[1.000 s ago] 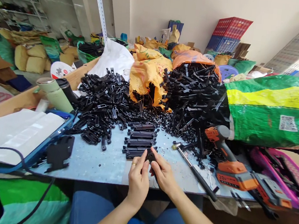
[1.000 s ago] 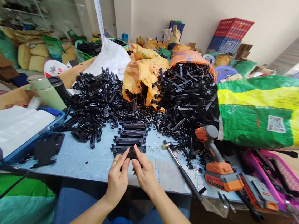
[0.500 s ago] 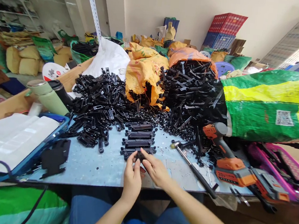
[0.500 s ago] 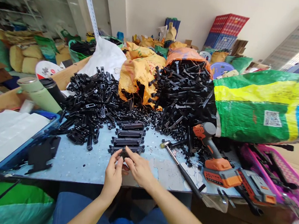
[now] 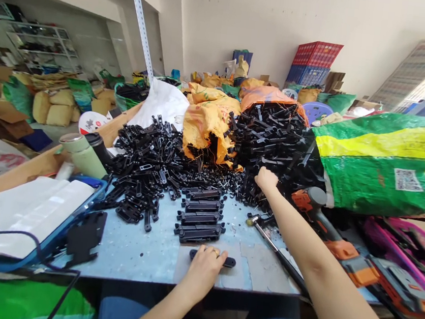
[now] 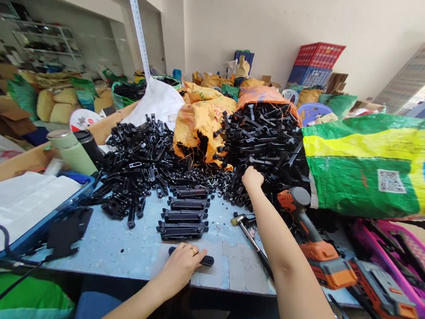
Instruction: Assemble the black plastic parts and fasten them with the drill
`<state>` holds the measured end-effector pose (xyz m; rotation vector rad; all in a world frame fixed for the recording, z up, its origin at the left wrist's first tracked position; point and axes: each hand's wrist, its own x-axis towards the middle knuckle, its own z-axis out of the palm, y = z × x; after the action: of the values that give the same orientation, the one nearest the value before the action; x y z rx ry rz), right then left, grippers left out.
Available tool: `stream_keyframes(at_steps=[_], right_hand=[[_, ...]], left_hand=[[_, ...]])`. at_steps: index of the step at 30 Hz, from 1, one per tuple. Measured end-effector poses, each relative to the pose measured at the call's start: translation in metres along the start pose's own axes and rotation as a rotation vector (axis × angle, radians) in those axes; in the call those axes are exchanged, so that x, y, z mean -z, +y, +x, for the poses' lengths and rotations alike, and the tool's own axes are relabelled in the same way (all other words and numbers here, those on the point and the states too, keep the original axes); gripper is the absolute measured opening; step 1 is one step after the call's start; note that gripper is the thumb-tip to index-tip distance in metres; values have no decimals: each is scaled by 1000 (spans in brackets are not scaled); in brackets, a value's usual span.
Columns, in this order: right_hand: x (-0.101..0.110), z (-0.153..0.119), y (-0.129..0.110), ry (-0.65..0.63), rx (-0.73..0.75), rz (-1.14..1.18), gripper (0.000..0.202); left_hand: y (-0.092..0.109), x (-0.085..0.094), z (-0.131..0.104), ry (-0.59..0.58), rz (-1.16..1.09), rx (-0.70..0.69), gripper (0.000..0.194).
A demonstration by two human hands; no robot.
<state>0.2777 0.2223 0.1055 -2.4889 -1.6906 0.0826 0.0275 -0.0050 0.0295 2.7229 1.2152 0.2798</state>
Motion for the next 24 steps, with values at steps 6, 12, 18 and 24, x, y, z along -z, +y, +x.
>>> stream_keyframes(at_steps=[6, 12, 18, 24], right_hand=[[-15, -29, 16, -155, 74, 292, 26], [-34, -141, 52, -386, 410, 502, 25], [-26, -223, 78, -386, 1017, 262, 37], [-41, -234, 78, -370, 1057, -68, 42]], left_hand=[[-14, 3, -10, 32, 52, 49, 29], [-21, -3, -3, -12, -99, 59, 29], [-25, 2, 1, -97, -200, 30, 27], [-22, 12, 5, -205, -230, 51, 30]])
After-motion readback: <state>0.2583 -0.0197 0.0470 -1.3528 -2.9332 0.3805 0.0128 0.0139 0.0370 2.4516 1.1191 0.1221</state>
